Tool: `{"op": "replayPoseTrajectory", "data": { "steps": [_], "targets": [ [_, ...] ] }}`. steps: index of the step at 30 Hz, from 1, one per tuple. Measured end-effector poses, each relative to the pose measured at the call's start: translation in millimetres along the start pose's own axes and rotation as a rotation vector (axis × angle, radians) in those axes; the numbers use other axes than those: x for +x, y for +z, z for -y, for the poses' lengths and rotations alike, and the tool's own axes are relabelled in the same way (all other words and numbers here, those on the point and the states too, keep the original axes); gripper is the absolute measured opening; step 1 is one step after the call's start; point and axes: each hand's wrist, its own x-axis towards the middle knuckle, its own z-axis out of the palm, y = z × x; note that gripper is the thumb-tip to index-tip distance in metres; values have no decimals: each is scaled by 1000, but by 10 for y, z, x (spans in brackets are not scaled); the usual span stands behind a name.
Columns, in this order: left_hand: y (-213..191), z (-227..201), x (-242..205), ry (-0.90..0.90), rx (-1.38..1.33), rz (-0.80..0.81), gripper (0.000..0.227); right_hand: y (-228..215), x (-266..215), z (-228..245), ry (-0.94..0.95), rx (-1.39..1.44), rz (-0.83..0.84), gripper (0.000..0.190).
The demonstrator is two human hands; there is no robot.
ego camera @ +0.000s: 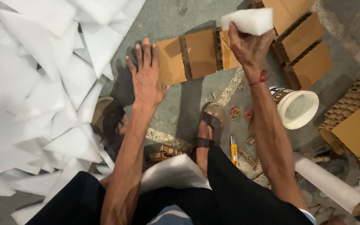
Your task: The person assembles small cardboard pieces into a rectangular frame using a rubber band. They then apply a white substance from a bucket onto flat cardboard pieces using a foam roller. The person repeats the assembly and gluing process multiple times.
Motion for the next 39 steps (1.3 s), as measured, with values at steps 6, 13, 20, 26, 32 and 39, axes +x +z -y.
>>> {"op": "replayPoseTrajectory", "data": {
  "steps": [6, 13, 20, 26, 32, 39],
  "targets": [
    [-6, -4, -16, 18, -3, -29, 116, -130, 202, 68, -29, -8, 135, 33],
    [34, 23, -30, 15, -12, -34, 117, -439, 180, 258, -155, 58, 220, 20],
    [75, 42, -9, -4, 21, -32, 119, -735, -121, 439, -11, 91, 341, 21],
    [76, 54, -24, 2, 5, -41, 121, -990, -414, 668, 134, 55, 401, 20],
    [103, 131, -16, 34, 40, -81, 120, -1253, -497, 987, 389, 246, 309, 26],
    [246, 250, -2, 34, 93, -106, 121, -779, -628, 1707, 327, 454, 210, 24]
  ]
}}
